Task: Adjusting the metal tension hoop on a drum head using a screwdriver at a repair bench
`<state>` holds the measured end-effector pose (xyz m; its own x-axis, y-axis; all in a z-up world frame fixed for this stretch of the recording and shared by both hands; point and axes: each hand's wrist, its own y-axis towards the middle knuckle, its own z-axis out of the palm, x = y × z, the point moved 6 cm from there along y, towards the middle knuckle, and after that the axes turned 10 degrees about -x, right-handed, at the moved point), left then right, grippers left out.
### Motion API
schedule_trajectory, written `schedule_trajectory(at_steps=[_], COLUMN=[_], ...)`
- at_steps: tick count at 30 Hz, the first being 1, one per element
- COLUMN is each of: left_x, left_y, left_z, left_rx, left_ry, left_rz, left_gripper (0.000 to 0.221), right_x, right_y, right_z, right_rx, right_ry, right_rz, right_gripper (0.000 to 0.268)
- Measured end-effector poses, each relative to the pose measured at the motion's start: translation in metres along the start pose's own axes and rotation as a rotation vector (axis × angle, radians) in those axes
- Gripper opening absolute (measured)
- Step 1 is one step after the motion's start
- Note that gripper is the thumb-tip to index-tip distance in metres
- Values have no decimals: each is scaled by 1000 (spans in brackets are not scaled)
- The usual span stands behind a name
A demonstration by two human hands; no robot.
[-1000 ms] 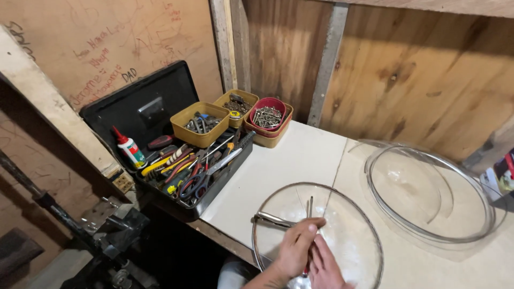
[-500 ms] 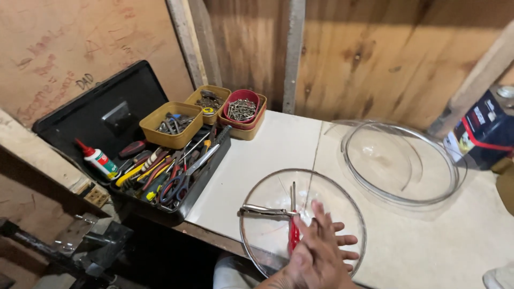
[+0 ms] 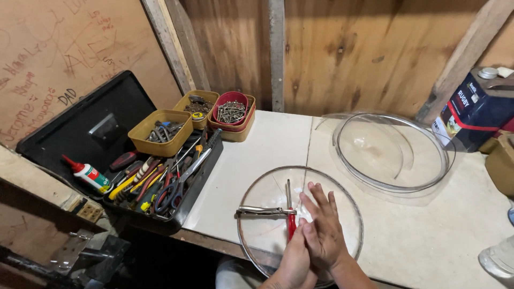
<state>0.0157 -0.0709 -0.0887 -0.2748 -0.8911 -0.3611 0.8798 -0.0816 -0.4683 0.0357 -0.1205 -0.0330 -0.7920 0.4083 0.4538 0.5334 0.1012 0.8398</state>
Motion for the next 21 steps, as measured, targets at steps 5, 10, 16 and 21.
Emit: schedule_trajectory(at_steps=[5, 10, 16, 21], left_x=[-6, -29, 5, -45], left_y=[-10, -56, -17, -61], left_z=[1, 36, -2, 28], left_rx=[-11, -101, 163, 680], left_ry=[352, 1397, 1734, 1556], left_rz=[223, -99, 730, 1097], left_gripper=[78, 83, 110, 61], right_x=[-21, -35, -22, 9], right_y=[-8, -7, -42, -62], right_z=[1, 7, 22, 24], right_rx=[-50, -16, 181, 359], right_ry=[1, 118, 616, 1117], right_rz=[228, 841, 1133, 1089], right_gripper=[48, 67, 87, 97])
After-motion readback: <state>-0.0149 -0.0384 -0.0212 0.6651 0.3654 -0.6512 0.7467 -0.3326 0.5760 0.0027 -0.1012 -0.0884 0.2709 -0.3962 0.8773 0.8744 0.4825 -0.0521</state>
